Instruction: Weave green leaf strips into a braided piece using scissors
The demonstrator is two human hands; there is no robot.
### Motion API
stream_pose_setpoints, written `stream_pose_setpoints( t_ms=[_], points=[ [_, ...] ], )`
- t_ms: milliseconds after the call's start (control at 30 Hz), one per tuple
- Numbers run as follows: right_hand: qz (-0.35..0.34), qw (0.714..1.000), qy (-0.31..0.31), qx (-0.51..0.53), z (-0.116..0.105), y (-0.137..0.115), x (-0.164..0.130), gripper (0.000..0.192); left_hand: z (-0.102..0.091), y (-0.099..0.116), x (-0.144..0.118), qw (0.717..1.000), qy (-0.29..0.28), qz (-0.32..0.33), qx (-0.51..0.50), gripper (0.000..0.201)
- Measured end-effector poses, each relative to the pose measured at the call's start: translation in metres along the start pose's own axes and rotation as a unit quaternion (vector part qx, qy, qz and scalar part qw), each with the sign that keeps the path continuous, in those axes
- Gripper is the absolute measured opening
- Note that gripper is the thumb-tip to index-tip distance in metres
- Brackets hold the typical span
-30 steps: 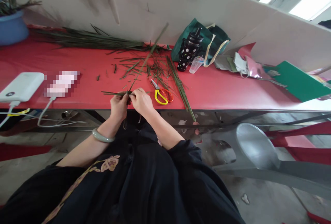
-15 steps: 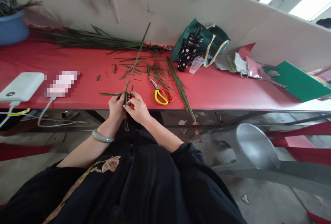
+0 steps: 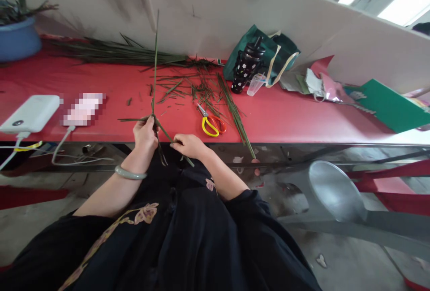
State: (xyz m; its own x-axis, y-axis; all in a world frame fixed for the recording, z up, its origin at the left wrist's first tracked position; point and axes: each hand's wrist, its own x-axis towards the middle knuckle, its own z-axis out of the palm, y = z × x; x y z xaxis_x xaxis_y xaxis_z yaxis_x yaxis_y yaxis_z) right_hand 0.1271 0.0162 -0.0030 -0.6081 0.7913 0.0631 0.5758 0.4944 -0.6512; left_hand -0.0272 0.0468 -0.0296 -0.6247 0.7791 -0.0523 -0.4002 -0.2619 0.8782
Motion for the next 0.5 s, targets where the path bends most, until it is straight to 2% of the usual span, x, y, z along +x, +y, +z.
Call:
stream_pose_setpoints(
  t_ms=[67,133,200,333,433,500],
  points=[
    [0.023,1.0,0.0,0.003,0.0,0.002,0.005,0.015,0.001,0.0,-0.001,1.0,-0.007,0.017,0.014,0.014],
    [0.043,0.998,0.022,0.051,0.001,-0.001,0.012,0.029,0.002,-0.001,-0.007,0.998,-0.027,0.045,0.044,0.013],
    [0.06,0.991,0.055,0.107,0.003,-0.007,0.019,0.034,0.005,-0.001,-0.016,0.994,-0.054,0.069,0.07,0.013],
    [0.09,0.98,0.115,0.133,0.005,-0.011,0.031,0.024,0.006,-0.003,-0.032,0.986,-0.094,0.087,0.108,0.016],
    [0.082,0.981,0.135,0.108,0.006,-0.006,0.033,0.016,0.005,-0.004,-0.037,0.981,-0.116,0.079,0.137,0.018],
    [0.073,0.983,0.143,0.092,0.007,-0.002,0.033,0.017,0.004,-0.005,-0.037,0.98,-0.132,0.062,0.137,0.019]
  ],
)
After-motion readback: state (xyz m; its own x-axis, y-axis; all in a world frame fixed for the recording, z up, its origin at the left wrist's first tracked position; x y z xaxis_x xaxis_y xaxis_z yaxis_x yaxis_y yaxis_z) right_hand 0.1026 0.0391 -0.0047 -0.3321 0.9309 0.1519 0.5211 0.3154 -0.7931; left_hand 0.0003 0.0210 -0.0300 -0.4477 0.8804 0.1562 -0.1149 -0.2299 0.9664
